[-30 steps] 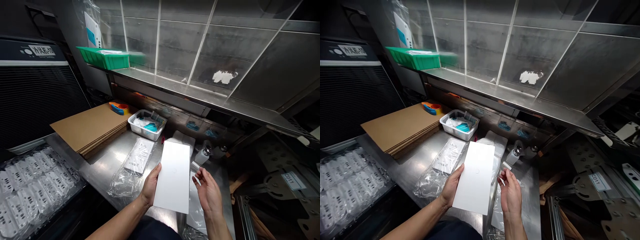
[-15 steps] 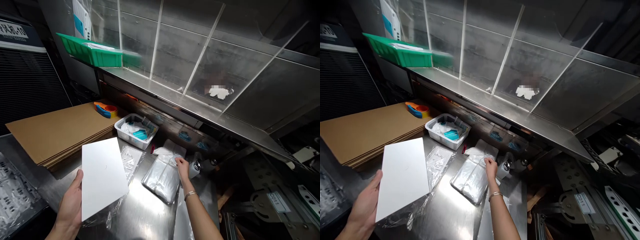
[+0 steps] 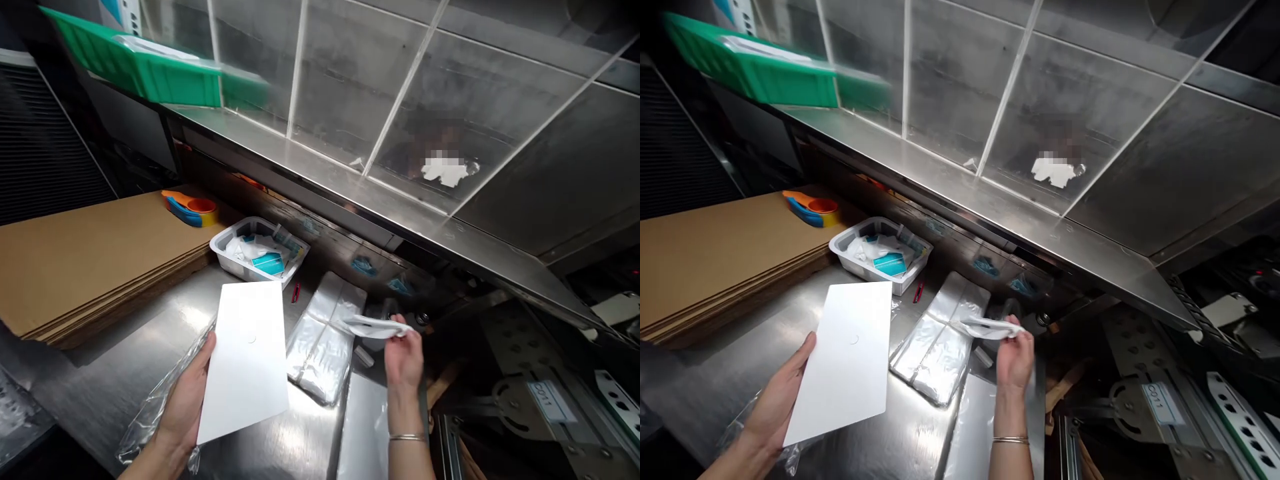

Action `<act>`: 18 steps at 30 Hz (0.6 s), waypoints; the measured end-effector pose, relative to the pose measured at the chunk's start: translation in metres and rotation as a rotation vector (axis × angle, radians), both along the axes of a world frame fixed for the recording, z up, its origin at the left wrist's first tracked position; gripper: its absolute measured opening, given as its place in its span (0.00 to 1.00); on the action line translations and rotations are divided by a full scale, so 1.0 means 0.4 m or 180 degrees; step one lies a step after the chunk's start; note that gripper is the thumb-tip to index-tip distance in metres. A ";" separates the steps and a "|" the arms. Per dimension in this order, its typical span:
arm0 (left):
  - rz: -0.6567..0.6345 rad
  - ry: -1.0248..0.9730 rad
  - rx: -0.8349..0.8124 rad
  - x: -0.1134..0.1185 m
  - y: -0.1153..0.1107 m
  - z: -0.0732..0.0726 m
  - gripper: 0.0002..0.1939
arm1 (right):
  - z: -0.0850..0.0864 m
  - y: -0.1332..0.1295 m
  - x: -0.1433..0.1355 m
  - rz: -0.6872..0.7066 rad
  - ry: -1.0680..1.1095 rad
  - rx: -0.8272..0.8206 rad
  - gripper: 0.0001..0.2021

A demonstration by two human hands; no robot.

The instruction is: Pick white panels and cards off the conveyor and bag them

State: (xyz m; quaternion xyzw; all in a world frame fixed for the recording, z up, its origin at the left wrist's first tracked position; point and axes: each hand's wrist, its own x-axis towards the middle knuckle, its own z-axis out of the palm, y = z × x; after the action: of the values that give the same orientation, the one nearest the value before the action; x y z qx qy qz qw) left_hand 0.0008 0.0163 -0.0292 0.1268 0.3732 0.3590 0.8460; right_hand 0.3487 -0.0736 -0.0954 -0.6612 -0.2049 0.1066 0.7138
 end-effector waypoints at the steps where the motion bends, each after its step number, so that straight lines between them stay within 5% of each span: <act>1: -0.0103 -0.0022 -0.0033 0.019 -0.002 0.002 0.28 | 0.018 -0.037 0.022 -0.0120 -0.0027 -0.0004 0.15; 4: -0.0538 -0.0176 -0.0158 0.076 -0.016 0.013 0.29 | 0.042 -0.097 0.073 -0.0254 -0.0232 -0.0376 0.16; 8: -0.0846 -0.0303 -0.0210 0.133 -0.041 0.039 0.29 | 0.021 -0.070 0.100 0.0017 -0.0920 -0.1211 0.14; 18: -0.0651 -0.0630 -0.0260 0.162 -0.066 0.057 0.25 | -0.015 -0.046 0.095 0.0579 -0.2289 -0.2703 0.13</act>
State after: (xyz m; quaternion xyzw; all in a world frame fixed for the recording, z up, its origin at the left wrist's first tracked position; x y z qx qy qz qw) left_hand 0.0657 -0.0101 -0.0063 0.0937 0.2874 0.2662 0.9153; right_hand 0.3869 -0.0919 -0.1013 -0.8648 -0.4305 0.0088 0.2583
